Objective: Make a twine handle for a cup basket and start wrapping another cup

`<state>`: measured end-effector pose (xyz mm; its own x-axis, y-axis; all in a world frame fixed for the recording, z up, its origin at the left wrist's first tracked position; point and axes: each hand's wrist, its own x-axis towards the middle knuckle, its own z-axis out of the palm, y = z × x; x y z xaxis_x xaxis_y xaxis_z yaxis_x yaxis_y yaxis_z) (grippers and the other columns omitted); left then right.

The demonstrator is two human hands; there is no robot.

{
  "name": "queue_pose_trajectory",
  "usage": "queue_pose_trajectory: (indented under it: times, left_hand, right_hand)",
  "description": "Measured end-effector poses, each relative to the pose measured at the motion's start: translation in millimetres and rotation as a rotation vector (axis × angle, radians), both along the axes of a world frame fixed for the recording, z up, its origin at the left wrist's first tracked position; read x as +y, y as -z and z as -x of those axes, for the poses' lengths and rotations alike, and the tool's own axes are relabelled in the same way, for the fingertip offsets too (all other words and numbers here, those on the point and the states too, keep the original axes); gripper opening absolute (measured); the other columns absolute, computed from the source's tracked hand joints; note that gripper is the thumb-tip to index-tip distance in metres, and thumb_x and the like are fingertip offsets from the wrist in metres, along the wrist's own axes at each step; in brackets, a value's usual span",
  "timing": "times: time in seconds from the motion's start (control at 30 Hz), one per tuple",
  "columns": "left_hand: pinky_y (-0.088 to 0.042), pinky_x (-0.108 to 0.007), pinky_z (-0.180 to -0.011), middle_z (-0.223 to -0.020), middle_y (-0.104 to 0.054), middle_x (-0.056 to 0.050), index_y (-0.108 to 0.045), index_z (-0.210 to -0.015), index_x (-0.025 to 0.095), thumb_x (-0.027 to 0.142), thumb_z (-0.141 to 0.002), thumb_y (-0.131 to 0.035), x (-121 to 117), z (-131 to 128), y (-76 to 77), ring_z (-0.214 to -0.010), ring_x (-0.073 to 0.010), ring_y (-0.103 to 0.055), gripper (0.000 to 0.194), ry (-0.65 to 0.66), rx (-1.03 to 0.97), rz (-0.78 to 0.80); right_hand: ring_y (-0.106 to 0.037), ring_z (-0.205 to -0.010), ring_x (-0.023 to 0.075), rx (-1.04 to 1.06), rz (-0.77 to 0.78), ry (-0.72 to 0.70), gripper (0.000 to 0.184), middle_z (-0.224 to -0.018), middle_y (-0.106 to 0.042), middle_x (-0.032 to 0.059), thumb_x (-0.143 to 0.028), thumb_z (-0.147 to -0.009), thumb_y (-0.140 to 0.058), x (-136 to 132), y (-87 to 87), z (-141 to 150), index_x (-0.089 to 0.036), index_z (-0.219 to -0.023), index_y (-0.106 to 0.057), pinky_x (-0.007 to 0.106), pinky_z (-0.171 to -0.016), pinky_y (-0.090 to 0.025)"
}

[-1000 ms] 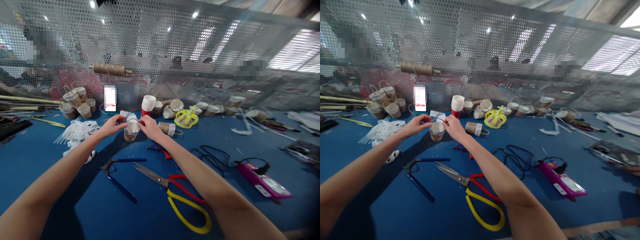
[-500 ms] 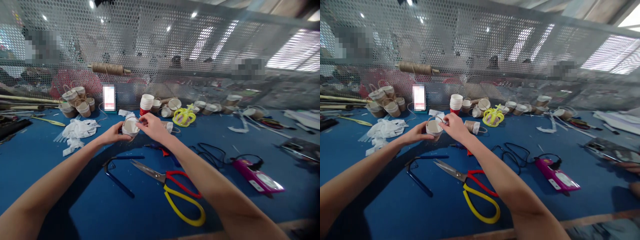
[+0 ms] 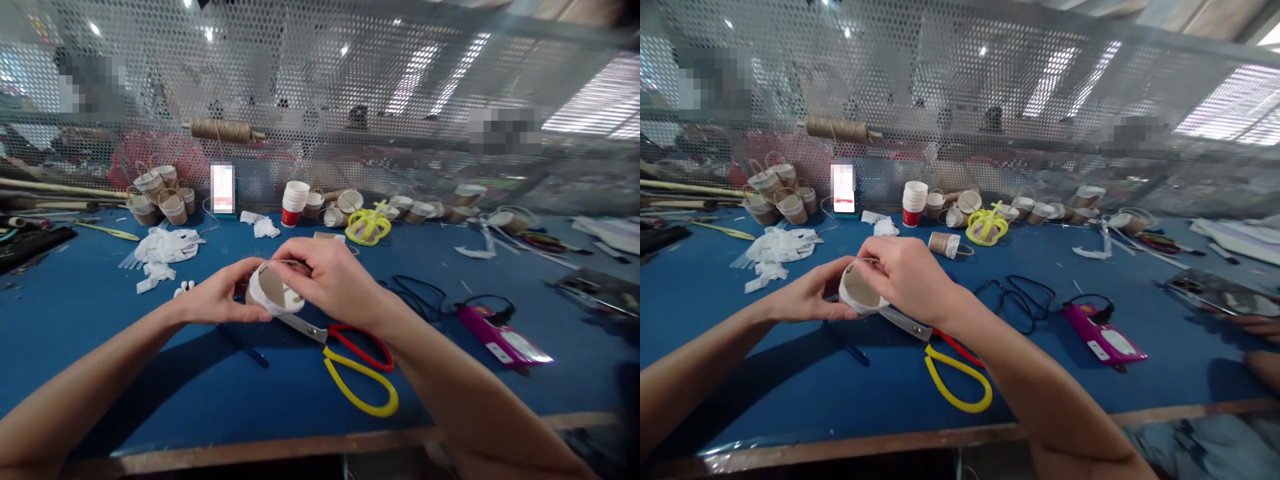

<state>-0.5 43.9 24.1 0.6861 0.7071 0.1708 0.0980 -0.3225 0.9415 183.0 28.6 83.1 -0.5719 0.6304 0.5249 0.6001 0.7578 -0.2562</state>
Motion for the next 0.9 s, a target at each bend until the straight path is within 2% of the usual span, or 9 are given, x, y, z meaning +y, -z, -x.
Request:
queue_pose_trajectory:
  times: [0.23,0.53,0.9]
  left_hand:
    - [-0.048,-0.032,-0.075,-0.102,-0.058,-0.007,-0.046,-0.113,0.018,0.026,-0.063,-0.071,-13.4,0.1,-6.1,-0.088,-0.0199,-0.056,0.056,0.005,0.007,-0.013]
    - [-0.048,-0.031,-0.075,-0.105,-0.059,-0.008,-0.048,-0.113,0.019,0.025,-0.062,-0.071,-20.8,1.4,-13.9,-0.09,-0.0202,-0.057,0.055,0.008,0.027,-0.043]
    - [-0.047,-0.034,-0.078,-0.104,-0.061,-0.007,-0.049,-0.112,0.019,0.02,-0.063,-0.07,-22.1,0.1,-14.1,-0.09,-0.0205,-0.058,0.054,0.074,-0.051,0.061]
  right_hand:
    - [-0.05,-0.053,0.0093,0.009,-0.008,-0.008,0.013,-0.061,-0.059,-0.0011,-0.018,-0.081,-0.052,-17.7,-7.5,0.4,-0.016,-0.07,-0.059,0.022,-0.052,-0.036]
    - [-0.05,-0.052,0.0093,0.025,-0.023,0.021,0.013,-0.059,-0.059,-0.001,-0.017,-0.08,-0.053,-26.4,-8.6,2.9,-0.016,-0.069,-0.059,0.022,-0.051,-0.036]
    - [-0.052,-0.054,0.0096,0.107,-0.012,0.052,0.012,-0.061,-0.06,-0.001,-0.017,-0.08,-0.053,-30.8,-6.6,5.0,-0.016,-0.07,-0.059,0.022,-0.052,-0.039]
